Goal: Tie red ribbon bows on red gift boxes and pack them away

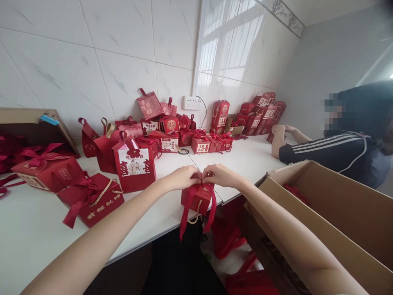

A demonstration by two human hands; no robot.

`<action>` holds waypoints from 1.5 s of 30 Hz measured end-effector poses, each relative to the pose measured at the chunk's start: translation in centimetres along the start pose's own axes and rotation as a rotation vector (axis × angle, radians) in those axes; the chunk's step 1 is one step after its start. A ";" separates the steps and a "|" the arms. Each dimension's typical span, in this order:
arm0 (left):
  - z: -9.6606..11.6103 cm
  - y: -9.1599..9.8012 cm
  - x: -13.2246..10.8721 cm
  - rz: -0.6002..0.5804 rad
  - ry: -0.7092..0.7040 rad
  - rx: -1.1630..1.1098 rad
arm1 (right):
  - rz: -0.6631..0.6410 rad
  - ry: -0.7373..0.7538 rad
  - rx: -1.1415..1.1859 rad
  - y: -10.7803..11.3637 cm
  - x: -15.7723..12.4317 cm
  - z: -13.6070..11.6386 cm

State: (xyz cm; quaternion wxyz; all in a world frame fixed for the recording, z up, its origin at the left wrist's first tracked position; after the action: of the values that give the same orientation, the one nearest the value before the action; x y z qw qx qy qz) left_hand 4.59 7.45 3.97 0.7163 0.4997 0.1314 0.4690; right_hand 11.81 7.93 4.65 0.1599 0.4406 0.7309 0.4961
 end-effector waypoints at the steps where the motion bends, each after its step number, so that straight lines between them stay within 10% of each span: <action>1: 0.0 -0.2 0.1 -0.006 0.012 0.019 | 0.001 -0.004 -0.002 0.0 0.0 0.1; 18: -0.6 -0.8 -0.2 0.026 0.049 0.028 | 0.216 0.021 -0.048 -0.9 -1.7 -0.1; 32: 2.1 -1.0 -0.9 0.087 -0.172 0.249 | 0.078 0.025 0.217 -0.8 -2.0 1.0; 45: 1.1 -1.5 -1.1 0.039 -0.089 0.047 | 0.057 0.012 0.125 -1.0 -1.6 0.1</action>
State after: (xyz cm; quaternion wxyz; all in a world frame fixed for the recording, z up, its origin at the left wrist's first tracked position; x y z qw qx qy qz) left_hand 5.52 5.83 2.89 0.7002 0.5393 0.1004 0.4570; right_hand 12.28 6.60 3.44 0.1134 0.4672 0.7486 0.4566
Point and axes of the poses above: each hand's wrist, its own x-axis towards the middle knuckle, its own y-axis out of the back of the hand, z = x × y, the point moved 9 cm from there along x, towards the middle knuckle, and after that the axes turned 10 degrees about z, right-handed, at the moved point
